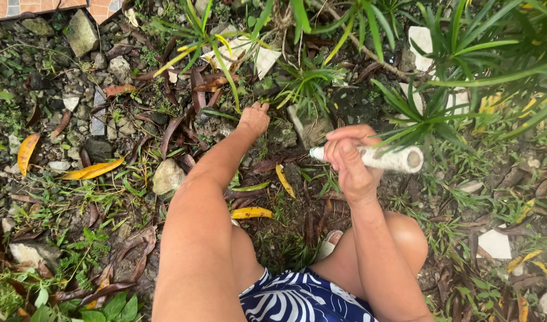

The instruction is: The person pulls weeds and clears debris from the soil next to a blue wall and a body of water by hand and using a white pipe to pry up the roots.

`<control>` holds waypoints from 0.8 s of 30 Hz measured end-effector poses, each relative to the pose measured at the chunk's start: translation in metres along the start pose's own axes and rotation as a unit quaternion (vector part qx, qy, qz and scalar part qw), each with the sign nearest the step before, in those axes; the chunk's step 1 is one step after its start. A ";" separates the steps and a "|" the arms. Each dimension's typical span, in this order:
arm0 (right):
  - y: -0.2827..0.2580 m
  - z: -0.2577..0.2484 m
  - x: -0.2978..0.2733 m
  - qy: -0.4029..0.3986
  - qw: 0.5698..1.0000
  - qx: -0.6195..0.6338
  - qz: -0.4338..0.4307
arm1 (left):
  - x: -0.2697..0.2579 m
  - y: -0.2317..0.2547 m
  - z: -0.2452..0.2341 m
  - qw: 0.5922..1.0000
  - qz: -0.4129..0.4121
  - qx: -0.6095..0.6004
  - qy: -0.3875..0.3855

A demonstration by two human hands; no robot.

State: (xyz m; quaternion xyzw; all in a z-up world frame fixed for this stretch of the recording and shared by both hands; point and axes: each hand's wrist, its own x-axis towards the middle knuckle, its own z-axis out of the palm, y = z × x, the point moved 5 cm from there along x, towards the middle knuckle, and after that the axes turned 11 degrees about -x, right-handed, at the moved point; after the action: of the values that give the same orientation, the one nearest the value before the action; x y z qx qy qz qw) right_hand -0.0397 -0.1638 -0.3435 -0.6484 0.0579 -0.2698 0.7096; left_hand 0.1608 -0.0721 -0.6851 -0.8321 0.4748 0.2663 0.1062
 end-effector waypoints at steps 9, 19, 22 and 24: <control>-0.001 0.007 -0.004 0.000 1.000 0.000 0.014 | -0.013 -0.001 -0.014 0.999 0.035 -0.037 -0.001; 0.002 0.000 -0.001 0.005 1.000 0.005 0.016 | -0.020 -0.072 -0.132 0.981 -0.082 -0.144 0.098; 0.003 0.002 -0.001 0.005 1.000 0.006 -0.002 | -0.027 -0.066 -0.127 0.978 -0.097 -0.186 -0.006; 0.001 0.005 -0.010 0.004 1.000 -0.006 -0.025 | -0.017 -0.035 -0.117 0.973 0.011 -0.214 0.087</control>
State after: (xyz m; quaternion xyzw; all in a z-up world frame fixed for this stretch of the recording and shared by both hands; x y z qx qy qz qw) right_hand -0.0453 -0.1548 -0.3466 -0.6526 0.0467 -0.2897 0.6986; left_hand 0.2234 -0.0912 -0.5809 -0.8503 0.4230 0.2896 -0.1192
